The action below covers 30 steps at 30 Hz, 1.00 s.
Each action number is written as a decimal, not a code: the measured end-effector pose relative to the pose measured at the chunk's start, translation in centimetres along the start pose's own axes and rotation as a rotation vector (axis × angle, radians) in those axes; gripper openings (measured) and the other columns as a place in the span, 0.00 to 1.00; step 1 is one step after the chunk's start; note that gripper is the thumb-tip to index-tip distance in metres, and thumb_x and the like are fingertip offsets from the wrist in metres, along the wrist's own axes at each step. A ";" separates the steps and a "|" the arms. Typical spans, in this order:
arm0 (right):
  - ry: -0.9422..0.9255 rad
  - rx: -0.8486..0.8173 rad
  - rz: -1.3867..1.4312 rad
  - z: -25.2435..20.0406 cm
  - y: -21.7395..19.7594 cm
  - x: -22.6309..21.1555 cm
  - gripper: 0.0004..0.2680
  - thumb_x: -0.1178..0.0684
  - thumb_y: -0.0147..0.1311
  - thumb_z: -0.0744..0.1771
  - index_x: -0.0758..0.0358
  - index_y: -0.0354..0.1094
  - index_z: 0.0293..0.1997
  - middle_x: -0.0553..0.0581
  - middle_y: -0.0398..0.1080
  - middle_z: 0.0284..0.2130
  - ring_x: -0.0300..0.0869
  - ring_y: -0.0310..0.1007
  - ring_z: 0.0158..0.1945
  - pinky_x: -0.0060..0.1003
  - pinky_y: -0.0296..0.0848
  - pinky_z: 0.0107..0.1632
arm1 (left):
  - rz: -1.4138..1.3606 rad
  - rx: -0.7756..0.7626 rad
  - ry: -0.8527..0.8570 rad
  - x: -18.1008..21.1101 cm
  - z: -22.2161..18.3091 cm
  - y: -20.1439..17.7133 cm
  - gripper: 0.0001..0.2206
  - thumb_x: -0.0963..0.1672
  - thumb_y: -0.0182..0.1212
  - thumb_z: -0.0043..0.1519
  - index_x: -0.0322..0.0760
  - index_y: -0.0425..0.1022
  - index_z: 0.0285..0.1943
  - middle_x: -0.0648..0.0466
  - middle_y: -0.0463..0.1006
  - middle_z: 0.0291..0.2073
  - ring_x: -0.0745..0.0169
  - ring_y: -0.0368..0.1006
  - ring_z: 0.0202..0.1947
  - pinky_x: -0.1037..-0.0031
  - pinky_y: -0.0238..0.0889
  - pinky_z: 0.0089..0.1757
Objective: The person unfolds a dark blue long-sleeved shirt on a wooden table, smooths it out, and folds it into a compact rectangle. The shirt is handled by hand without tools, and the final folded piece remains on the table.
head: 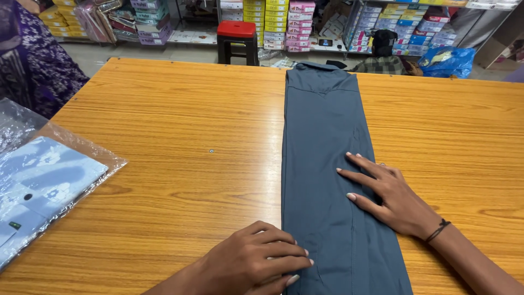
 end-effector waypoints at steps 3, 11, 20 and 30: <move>-0.001 -0.001 -0.003 0.0 0.1 0.1 0.20 0.39 0.51 0.66 0.44 0.65 0.67 0.51 0.51 0.74 0.47 0.47 0.76 0.49 0.49 0.70 | -0.076 -0.013 -0.047 0.1 0.0 -0.3 0.12 0.45 0.61 0.70 0.40 0.79 0.61 0.55 0.82 0.56 0.59 0.76 0.61 0.65 0.68 0.60; 0.010 -0.007 -0.001 0.0 0.0 0.0 0.21 0.38 0.51 0.66 0.44 0.64 0.68 0.50 0.51 0.74 0.47 0.47 0.76 0.50 0.49 0.70 | -1.011 0.257 -0.329 -0.8 0.6 -3.2 0.45 0.68 0.37 0.62 0.36 0.50 0.79 0.37 0.65 0.71 0.45 0.76 0.58 0.60 0.80 0.42; 0.042 -0.033 -0.004 0.0 0.1 0.2 0.21 0.38 0.50 0.67 0.43 0.63 0.68 0.49 0.50 0.75 0.47 0.46 0.76 0.50 0.47 0.71 | -1.114 0.338 -0.480 -2.1 0.5 -2.6 0.51 0.69 0.39 0.58 0.34 0.43 0.81 0.33 0.61 0.73 0.41 0.77 0.53 0.59 0.83 0.36; 0.009 -0.010 -0.089 -0.1 0.2 0.3 0.22 0.37 0.50 0.66 0.42 0.64 0.70 0.50 0.50 0.74 0.47 0.45 0.76 0.51 0.46 0.70 | 0.086 -0.073 0.033 -0.8 -0.5 1.5 0.14 0.49 0.63 0.68 0.42 0.79 0.59 0.52 0.77 0.64 0.54 0.70 0.67 0.55 0.59 0.66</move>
Point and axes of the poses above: each hand's wrist, its own z-axis towards the middle knuckle, its own y-axis out of the palm, x = y × z, the point moved 2 cm from there along z, towards the middle knuckle
